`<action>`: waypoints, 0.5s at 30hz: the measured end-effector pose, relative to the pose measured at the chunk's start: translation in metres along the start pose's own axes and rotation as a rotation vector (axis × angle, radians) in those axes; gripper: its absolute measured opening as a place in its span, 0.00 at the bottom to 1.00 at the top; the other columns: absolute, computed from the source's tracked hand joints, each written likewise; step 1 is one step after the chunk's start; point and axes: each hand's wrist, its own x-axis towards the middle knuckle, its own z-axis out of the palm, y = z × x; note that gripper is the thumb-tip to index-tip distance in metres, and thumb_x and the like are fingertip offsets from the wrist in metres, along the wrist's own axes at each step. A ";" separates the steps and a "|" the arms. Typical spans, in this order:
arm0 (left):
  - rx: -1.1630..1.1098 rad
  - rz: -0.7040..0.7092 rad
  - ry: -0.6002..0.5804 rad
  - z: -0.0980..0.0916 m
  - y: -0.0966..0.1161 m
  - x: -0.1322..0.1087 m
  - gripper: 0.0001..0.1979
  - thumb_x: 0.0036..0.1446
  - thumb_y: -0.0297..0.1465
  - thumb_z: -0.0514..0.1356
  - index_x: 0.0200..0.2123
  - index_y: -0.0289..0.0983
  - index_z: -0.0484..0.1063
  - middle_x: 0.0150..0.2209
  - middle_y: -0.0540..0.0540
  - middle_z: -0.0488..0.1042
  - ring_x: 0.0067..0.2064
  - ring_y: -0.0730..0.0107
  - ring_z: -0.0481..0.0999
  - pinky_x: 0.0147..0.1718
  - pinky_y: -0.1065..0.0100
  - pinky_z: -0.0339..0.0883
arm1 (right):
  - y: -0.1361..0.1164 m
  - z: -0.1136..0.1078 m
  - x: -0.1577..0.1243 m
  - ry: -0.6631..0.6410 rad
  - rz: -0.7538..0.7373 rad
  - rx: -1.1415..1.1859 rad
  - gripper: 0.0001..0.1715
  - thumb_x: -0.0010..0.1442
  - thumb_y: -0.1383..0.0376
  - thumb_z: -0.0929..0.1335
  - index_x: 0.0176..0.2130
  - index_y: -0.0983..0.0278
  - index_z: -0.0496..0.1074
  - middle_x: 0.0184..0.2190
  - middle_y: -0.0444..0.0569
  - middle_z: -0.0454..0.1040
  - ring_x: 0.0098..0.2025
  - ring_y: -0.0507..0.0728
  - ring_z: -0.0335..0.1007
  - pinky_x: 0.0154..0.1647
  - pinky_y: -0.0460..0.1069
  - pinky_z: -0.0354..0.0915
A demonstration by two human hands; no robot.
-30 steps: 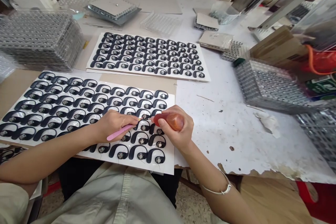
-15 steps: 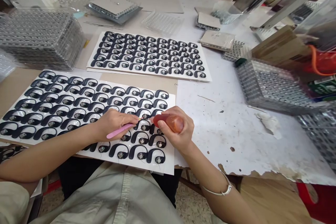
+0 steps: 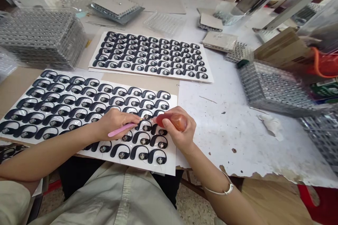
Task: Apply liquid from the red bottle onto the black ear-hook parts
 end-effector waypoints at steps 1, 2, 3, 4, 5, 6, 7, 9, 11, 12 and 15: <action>-0.008 0.002 0.003 0.000 0.000 0.000 0.07 0.61 0.28 0.55 0.38 0.36 0.74 0.35 0.48 0.80 0.32 0.71 0.80 0.30 0.74 0.73 | 0.001 0.000 0.000 0.004 0.020 0.007 0.06 0.54 0.63 0.71 0.35 0.61 0.75 0.30 0.46 0.73 0.29 0.54 0.70 0.29 0.51 0.66; -0.015 0.004 0.006 0.000 0.000 0.000 0.07 0.61 0.28 0.55 0.38 0.36 0.74 0.35 0.48 0.80 0.32 0.71 0.80 0.30 0.74 0.73 | 0.003 0.000 -0.001 0.008 0.035 0.011 0.06 0.55 0.63 0.70 0.35 0.61 0.76 0.30 0.46 0.72 0.29 0.54 0.70 0.29 0.51 0.66; -0.022 0.005 0.007 -0.001 0.000 0.001 0.07 0.60 0.28 0.55 0.38 0.36 0.74 0.36 0.48 0.80 0.32 0.71 0.80 0.30 0.74 0.73 | 0.004 0.000 -0.001 0.010 0.045 0.011 0.06 0.55 0.63 0.70 0.35 0.61 0.76 0.30 0.46 0.72 0.29 0.54 0.70 0.30 0.51 0.66; -0.026 0.004 0.005 -0.001 0.000 0.001 0.08 0.60 0.28 0.55 0.38 0.36 0.74 0.36 0.47 0.81 0.32 0.71 0.80 0.30 0.74 0.73 | 0.004 0.000 -0.002 0.013 0.048 0.011 0.06 0.55 0.62 0.70 0.35 0.61 0.76 0.30 0.46 0.72 0.30 0.54 0.70 0.30 0.51 0.66; -0.030 0.001 0.001 -0.001 0.000 0.001 0.08 0.60 0.27 0.55 0.38 0.36 0.74 0.36 0.47 0.81 0.31 0.71 0.80 0.30 0.74 0.73 | 0.005 0.000 -0.002 0.013 0.045 0.014 0.06 0.55 0.62 0.70 0.35 0.61 0.76 0.30 0.46 0.72 0.29 0.54 0.70 0.30 0.51 0.66; -0.032 -0.002 -0.003 0.000 0.000 0.001 0.08 0.60 0.27 0.55 0.38 0.36 0.74 0.36 0.47 0.81 0.31 0.71 0.80 0.30 0.74 0.73 | 0.005 0.001 -0.003 0.011 0.038 0.020 0.07 0.55 0.63 0.70 0.36 0.61 0.75 0.30 0.46 0.72 0.29 0.54 0.70 0.30 0.51 0.66; -0.034 -0.007 -0.006 0.000 0.000 0.001 0.08 0.60 0.27 0.55 0.38 0.36 0.74 0.36 0.47 0.81 0.32 0.71 0.80 0.30 0.74 0.73 | 0.004 0.001 -0.004 0.007 0.029 0.025 0.07 0.55 0.63 0.70 0.36 0.61 0.75 0.30 0.46 0.72 0.30 0.54 0.70 0.30 0.51 0.67; -0.042 -0.018 -0.010 0.000 0.000 0.000 0.08 0.60 0.27 0.55 0.38 0.36 0.74 0.35 0.47 0.81 0.32 0.70 0.80 0.30 0.74 0.73 | 0.003 0.002 -0.005 -0.003 -0.009 0.016 0.07 0.54 0.64 0.70 0.36 0.61 0.75 0.31 0.47 0.72 0.30 0.54 0.70 0.29 0.51 0.68; -0.061 -0.033 -0.014 -0.001 0.000 0.000 0.07 0.59 0.27 0.56 0.38 0.37 0.75 0.35 0.47 0.80 0.32 0.69 0.80 0.31 0.73 0.73 | 0.002 0.003 -0.006 -0.010 -0.076 -0.024 0.08 0.53 0.65 0.71 0.37 0.61 0.75 0.31 0.48 0.73 0.31 0.55 0.70 0.29 0.52 0.68; -0.076 -0.046 -0.020 -0.002 0.000 0.001 0.07 0.59 0.27 0.56 0.38 0.37 0.75 0.35 0.47 0.80 0.33 0.69 0.81 0.32 0.72 0.73 | 0.001 0.004 -0.006 -0.012 -0.120 -0.053 0.09 0.53 0.65 0.71 0.38 0.61 0.75 0.31 0.48 0.73 0.31 0.56 0.70 0.29 0.52 0.69; -0.175 -0.119 -0.034 -0.003 0.000 0.002 0.08 0.59 0.27 0.57 0.39 0.37 0.75 0.35 0.47 0.80 0.34 0.68 0.81 0.34 0.71 0.73 | -0.001 0.004 -0.007 -0.021 -0.262 -0.148 0.14 0.51 0.66 0.72 0.41 0.60 0.74 0.31 0.49 0.74 0.31 0.56 0.70 0.28 0.52 0.69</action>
